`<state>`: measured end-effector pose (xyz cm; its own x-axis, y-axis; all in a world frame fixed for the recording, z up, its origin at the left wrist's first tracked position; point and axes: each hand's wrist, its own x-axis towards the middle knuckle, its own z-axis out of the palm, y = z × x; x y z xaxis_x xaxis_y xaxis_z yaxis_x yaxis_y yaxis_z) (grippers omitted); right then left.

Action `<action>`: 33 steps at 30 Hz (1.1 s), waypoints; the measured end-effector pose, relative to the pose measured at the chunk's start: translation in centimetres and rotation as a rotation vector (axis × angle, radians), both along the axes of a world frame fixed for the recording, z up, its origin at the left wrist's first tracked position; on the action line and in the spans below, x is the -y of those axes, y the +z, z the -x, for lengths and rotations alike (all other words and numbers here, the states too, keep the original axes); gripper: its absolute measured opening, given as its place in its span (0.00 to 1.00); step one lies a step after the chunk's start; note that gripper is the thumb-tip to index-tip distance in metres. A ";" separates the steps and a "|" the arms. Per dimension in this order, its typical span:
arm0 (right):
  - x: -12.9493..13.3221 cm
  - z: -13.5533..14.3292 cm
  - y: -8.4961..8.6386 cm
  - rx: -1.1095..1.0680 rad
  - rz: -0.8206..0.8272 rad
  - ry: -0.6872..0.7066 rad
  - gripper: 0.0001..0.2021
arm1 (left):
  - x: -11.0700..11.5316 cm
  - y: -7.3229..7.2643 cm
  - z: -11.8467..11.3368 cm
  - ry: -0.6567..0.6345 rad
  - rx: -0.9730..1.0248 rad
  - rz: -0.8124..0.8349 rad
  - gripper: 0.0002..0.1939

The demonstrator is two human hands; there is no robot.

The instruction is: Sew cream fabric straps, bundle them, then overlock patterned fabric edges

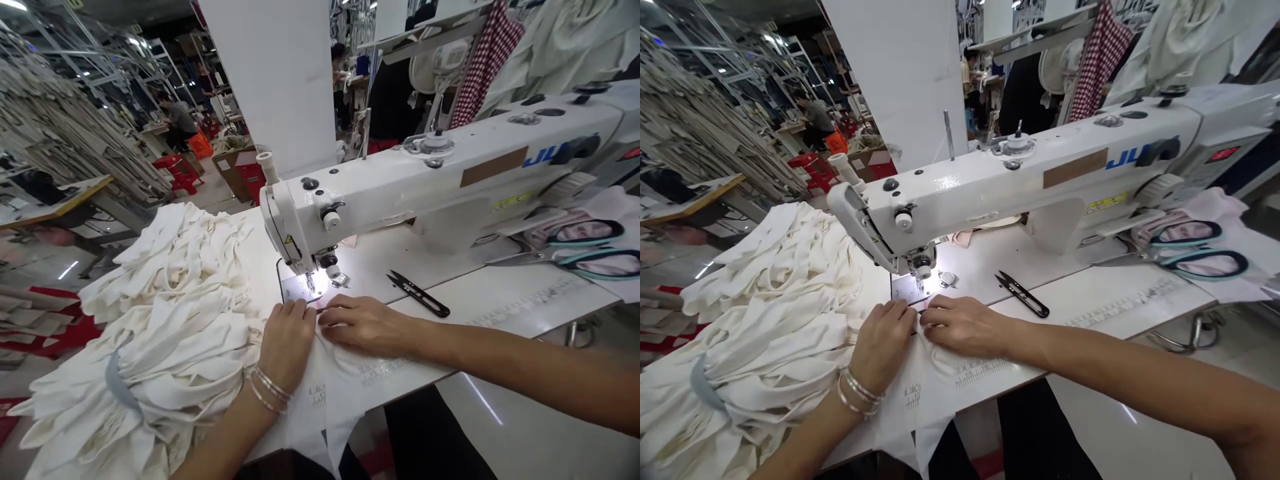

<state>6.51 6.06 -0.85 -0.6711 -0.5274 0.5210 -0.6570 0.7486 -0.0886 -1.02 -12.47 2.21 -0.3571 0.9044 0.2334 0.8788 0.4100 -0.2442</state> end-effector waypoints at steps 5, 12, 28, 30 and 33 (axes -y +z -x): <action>0.2 0.3 -0.4 -0.095 -0.024 -0.015 0.11 | 2.5 -1.4 0.3 -0.045 -0.016 -0.056 0.22; 1.8 2.3 -0.7 0.008 -0.114 -0.262 0.11 | 0.3 -0.6 5.5 0.072 0.200 0.090 0.28; 1.4 1.6 -0.5 0.020 -0.073 -0.210 0.11 | -0.1 -1.2 5.3 -0.096 0.066 -0.098 0.15; 1.4 1.3 -0.4 0.012 -0.074 -0.210 0.11 | 0.2 -1.2 4.9 -0.231 0.086 -0.164 0.15; 1.5 1.2 -0.2 0.007 -0.075 -0.219 0.10 | 0.6 -1.2 4.5 -0.300 0.160 -0.215 0.18</action>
<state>5.29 4.58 -1.04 -0.7771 -0.4062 0.4808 -0.4780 0.8778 -0.0310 -5.52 -13.06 1.02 -0.1319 0.9108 0.3913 0.9872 0.1564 -0.0312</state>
